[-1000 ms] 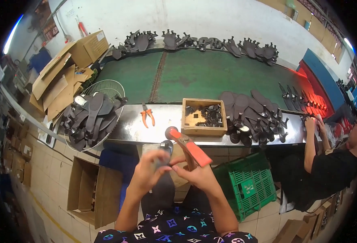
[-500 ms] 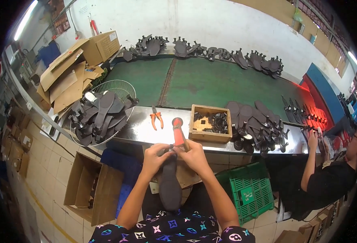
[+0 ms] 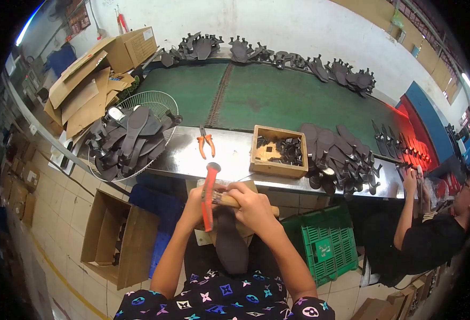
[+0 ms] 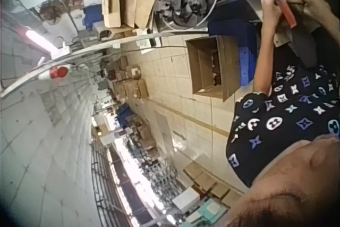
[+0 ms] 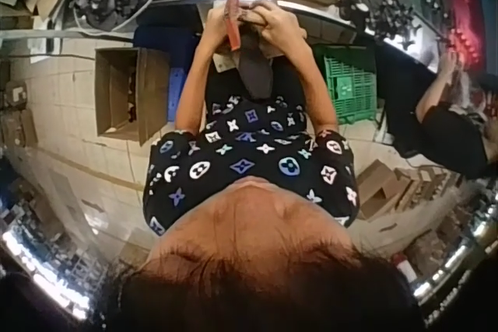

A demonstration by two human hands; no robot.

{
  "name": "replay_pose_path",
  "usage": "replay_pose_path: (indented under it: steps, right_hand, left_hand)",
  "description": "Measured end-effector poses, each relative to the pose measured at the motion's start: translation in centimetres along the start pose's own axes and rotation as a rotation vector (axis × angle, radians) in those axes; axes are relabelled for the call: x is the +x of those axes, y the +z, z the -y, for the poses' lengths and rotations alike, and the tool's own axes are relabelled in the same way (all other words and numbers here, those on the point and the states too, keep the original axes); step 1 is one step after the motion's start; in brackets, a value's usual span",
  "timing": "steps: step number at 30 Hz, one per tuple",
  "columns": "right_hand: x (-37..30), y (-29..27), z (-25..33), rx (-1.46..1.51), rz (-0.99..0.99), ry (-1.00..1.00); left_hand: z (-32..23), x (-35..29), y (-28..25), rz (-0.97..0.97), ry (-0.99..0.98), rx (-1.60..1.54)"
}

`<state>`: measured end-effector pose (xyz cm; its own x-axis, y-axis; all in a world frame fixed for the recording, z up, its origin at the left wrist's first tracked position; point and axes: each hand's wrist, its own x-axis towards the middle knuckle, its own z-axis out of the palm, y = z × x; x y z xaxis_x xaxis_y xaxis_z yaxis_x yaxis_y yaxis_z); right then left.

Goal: Hammering and assembling shoe components at a factory workbench.

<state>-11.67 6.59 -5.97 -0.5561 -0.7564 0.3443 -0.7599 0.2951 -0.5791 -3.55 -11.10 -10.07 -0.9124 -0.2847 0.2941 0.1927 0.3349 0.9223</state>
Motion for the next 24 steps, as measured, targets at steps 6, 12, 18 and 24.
replay_pose_path:
  steps: [6, 12, 18, 24]
  right_hand:
    - [-1.1, -0.6, 1.9, 0.160, -0.106, 0.175]
    - [-5.6, -3.9, 5.6, 0.409, -0.255, 0.224]
    - [-5.0, -3.6, 6.9, 0.128, -0.108, 0.097]
    - [-5.7, -4.2, 7.9, -0.232, -0.356, -0.222]
  left_hand:
    - [1.6, 0.7, -0.2, 0.062, 0.122, 0.025]
    - [1.4, 1.5, -0.7, 0.192, 0.027, -0.028]
    - [1.6, 0.7, -0.8, 0.134, 0.004, -0.042]
    - [0.7, -1.1, -0.5, 0.140, 0.066, 0.451]
